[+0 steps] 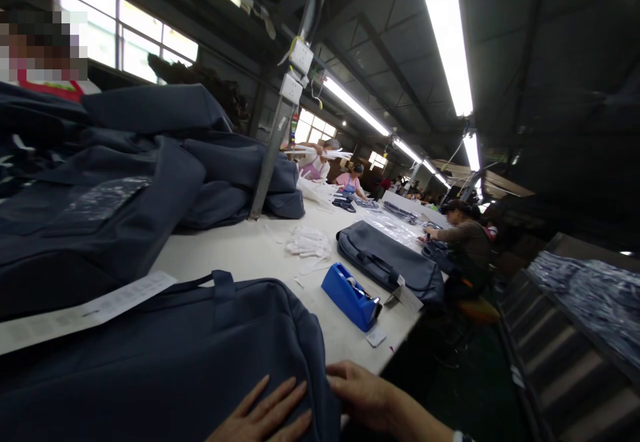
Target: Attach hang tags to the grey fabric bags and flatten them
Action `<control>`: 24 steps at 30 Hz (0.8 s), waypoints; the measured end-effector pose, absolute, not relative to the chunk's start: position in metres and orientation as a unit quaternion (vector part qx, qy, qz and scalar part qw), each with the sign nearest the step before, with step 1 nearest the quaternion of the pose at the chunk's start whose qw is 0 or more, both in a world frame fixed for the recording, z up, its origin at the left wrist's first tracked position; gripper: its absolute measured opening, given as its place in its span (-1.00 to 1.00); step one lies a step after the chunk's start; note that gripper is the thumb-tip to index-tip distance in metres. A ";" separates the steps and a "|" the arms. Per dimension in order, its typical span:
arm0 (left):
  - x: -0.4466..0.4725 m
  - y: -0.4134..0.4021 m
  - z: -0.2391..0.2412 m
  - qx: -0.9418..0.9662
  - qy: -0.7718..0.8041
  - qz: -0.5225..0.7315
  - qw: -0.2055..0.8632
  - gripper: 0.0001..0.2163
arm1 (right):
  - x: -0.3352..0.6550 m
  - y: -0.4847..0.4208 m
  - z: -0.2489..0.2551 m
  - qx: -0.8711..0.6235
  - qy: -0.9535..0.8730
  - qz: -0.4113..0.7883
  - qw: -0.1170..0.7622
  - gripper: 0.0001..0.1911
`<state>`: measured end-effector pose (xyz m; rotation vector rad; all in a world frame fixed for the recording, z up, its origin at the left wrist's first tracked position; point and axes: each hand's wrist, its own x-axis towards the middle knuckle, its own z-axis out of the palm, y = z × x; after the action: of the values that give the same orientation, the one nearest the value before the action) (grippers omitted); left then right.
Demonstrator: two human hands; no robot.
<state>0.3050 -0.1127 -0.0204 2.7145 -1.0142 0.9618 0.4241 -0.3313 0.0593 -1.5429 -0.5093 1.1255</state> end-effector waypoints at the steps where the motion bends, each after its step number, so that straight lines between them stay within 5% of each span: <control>1: 0.304 -0.113 -0.021 0.891 -0.333 0.303 0.049 -0.50 | 0.425 -0.330 0.061 -0.662 -0.220 0.475 0.536 -0.59; 7: 0.283 -0.114 -0.001 0.922 -0.319 0.153 0.157 -0.28 | 0.421 -0.322 0.071 -0.710 -0.259 0.428 0.496 -0.68; 13: 0.277 -0.116 0.014 0.921 -0.306 0.091 0.222 -0.29 | 0.405 -0.326 0.061 -0.758 -0.197 0.324 0.531 -0.80; 24: 0.274 -0.117 0.014 0.922 -0.284 0.047 0.260 -0.26 | 0.410 -0.364 0.008 -0.746 -0.056 0.203 0.632 -0.59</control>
<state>0.2742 -0.1171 0.0144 2.4962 -0.7704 0.1269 0.4101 -0.3644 0.0078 -1.7070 -0.1276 0.4641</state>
